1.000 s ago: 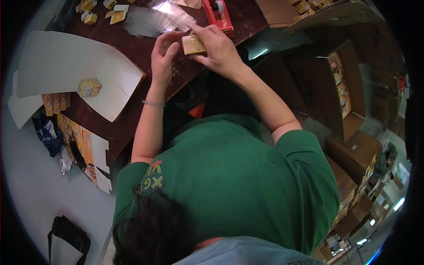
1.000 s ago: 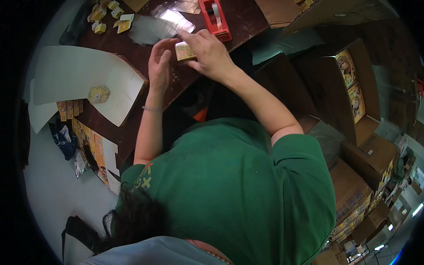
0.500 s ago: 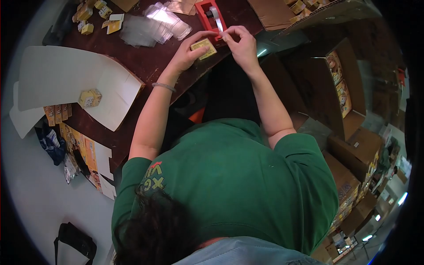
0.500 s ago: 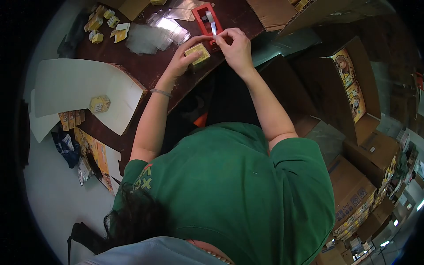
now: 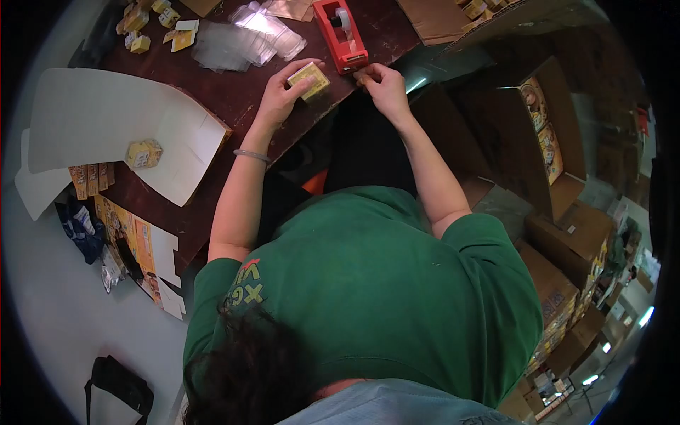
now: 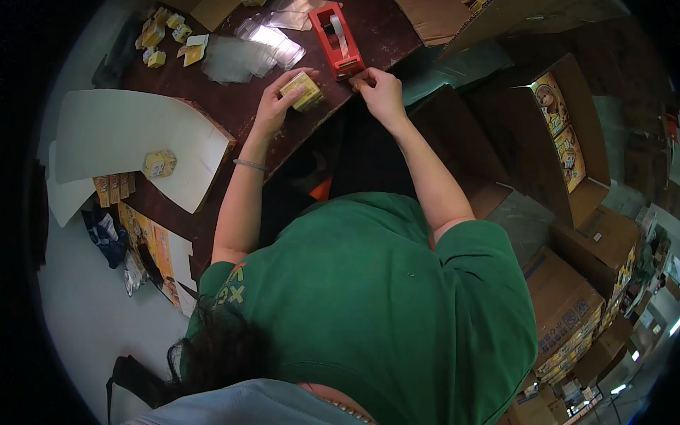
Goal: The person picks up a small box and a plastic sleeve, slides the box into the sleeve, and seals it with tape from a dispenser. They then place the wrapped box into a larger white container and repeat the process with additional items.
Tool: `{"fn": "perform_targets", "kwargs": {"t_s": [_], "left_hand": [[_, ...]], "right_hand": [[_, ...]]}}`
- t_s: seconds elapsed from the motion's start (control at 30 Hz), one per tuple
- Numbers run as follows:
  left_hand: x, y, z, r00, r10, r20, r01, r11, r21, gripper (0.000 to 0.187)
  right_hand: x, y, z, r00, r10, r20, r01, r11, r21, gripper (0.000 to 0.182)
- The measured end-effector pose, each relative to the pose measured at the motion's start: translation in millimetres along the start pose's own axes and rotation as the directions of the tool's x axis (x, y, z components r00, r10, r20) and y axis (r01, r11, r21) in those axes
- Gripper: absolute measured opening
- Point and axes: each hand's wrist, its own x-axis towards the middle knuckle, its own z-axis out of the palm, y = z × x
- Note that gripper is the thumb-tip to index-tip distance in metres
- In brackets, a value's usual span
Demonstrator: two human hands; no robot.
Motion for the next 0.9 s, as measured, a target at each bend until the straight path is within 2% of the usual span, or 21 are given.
{"fn": "perform_targets", "kwargs": {"t_s": [0.03,0.1,0.13,0.2,0.37,0.4,0.5,0.57,0.63,0.67,0.7,0.73,0.77,0.8,0.83,0.87,0.9], "left_hand": [[-1,1,-1,1.0,-0.011,0.001,0.011,1.0,0.009,0.04],[-6,4,-5,0.999,-0.047,-0.009,0.047,0.999,0.028,0.043],[-8,4,-5,0.999,-0.043,-0.017,0.044,0.998,0.039,0.042],[-6,1,-5,0.999,-0.031,-0.008,0.032,0.999,0.029,0.04],[-3,7,-2,1.0,0.003,-0.024,-0.005,0.996,-0.09,0.034],[-4,10,-2,1.0,-0.004,-0.027,0.001,0.995,-0.1,0.034],[-10,7,-4,1.0,-0.031,0.004,0.031,0.995,0.091,0.04],[-9,0,-3,0.998,-0.035,-0.045,0.033,0.999,-0.042,0.04],[-7,-7,1,0.989,-0.054,-0.139,0.031,0.986,-0.166,0.039],[-8,-7,3,0.972,-0.07,-0.222,0.019,0.974,-0.224,0.038],[-11,-2,3,0.935,-0.185,-0.302,0.066,0.929,-0.365,0.036],[-17,0,-1,0.918,-0.271,-0.29,0.061,0.818,-0.572,0.033],[-28,-3,-6,0.919,-0.364,-0.15,0.129,0.638,-0.759,0.034],[-40,-4,-11,0.913,-0.408,0.005,0.19,0.416,-0.889,0.036],[-55,0,-8,0.901,-0.431,0.043,0.233,0.398,-0.887,0.044],[-72,-2,-9,0.914,-0.382,0.134,0.281,0.362,-0.889,0.05],[-89,15,-10,0.927,-0.371,0.055,0.216,0.409,-0.887,0.054]], "right_hand": [[-2,-1,0,0.997,-0.046,0.066,0.034,0.985,0.172,0.012],[-17,-3,6,0.971,-0.151,0.188,0.036,0.862,0.506,0.012],[-27,-18,10,0.949,-0.201,0.243,0.038,0.837,0.546,0.011],[-40,-41,24,0.941,-0.231,0.248,0.058,0.829,0.556,0.01],[-36,-53,48,0.961,-0.272,0.051,0.25,0.932,0.262,0.032],[-36,-53,50,0.96,-0.278,0.043,0.259,0.932,0.254,0.034],[-36,-49,57,0.964,-0.264,0.014,0.255,0.942,0.217,0.039],[-36,-43,60,0.976,-0.219,-0.014,0.218,0.96,0.176,0.04],[-37,-11,63,0.907,-0.42,-0.01,0.407,0.885,-0.226,0.046],[-47,-4,59,0.923,-0.383,0.044,0.381,0.891,-0.246,0.055],[-53,-17,54,0.809,-0.583,0.073,0.565,0.737,-0.37,0.06],[-62,-27,52,0.658,-0.742,0.128,0.701,0.542,-0.464,0.065],[-67,-32,51,0.637,-0.731,0.244,0.737,0.484,-0.473,0.071],[-64,-34,52,0.582,-0.757,0.297,0.791,0.44,-0.426,0.07],[-57,-36,54,0.517,-0.784,0.344,0.841,0.388,-0.377,0.07],[-50,-31,58,0.508,-0.778,0.368,0.861,0.45,-0.238,0.069],[-47,-44,61,0.506,-0.77,0.389,0.855,0.505,-0.113,0.068]]}}
